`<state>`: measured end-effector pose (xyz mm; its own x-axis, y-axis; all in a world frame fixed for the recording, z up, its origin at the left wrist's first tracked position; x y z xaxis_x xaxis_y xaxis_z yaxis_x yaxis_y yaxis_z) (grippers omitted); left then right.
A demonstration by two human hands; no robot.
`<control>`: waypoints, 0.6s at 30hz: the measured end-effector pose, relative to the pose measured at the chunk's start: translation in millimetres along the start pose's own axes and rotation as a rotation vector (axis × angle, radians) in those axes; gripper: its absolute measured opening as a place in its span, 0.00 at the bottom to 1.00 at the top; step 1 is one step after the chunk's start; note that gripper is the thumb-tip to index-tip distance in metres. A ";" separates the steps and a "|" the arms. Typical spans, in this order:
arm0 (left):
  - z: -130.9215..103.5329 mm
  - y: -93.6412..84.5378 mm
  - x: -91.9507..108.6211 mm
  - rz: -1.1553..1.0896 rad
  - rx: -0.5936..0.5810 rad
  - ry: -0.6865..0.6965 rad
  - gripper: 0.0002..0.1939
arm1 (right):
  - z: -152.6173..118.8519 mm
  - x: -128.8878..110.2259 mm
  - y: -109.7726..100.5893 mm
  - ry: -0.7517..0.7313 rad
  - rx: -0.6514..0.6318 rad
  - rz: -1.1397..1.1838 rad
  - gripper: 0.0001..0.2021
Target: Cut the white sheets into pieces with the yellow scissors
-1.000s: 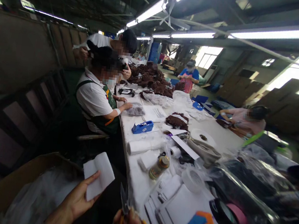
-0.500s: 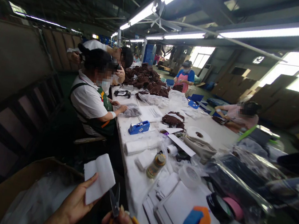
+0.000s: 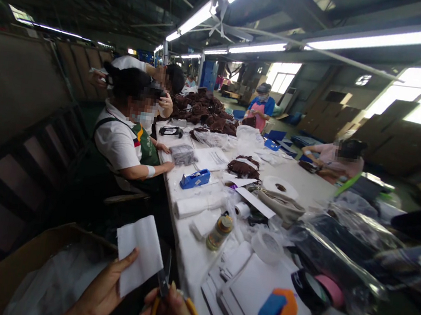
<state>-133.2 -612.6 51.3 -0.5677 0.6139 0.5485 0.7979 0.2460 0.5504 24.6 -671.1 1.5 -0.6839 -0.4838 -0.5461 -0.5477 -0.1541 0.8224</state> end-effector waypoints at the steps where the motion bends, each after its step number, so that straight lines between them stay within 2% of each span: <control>1: 0.8 -0.7 -0.8 0.014 -0.003 0.010 0.24 | 1.3 2.0 -0.3 -0.009 0.002 0.012 0.38; 6: 2.1 -2.5 0.1 0.159 -0.016 0.167 0.28 | 2.5 3.9 3.0 -0.067 -0.008 0.040 0.36; 8: 1.0 -2.9 2.3 0.184 -0.032 0.181 0.28 | 2.1 0.9 5.3 -0.104 -0.009 0.015 0.35; 14: -6.0 -5.3 14.5 0.214 -0.071 0.008 0.29 | 0.0 -0.2 4.8 -0.162 0.059 -0.101 0.32; 18: -9.2 -6.7 21.3 0.187 -0.120 -0.084 0.27 | -5.9 1.3 6.9 -0.208 0.129 -0.197 0.34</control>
<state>-152.5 -608.1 65.1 -0.3895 0.7021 0.5961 0.8548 0.0347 0.5177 22.7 -677.9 7.5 -0.6355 -0.2668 -0.7245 -0.7267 -0.1103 0.6780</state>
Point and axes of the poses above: each hand's wrist, its own z-axis towards the middle knuckle, its own y-axis out of the palm, x = y × z, the point moved 1 cm from there along z, towards the middle knuckle, and after that the axes turned 6 degrees about z, right-handed, at the moved point
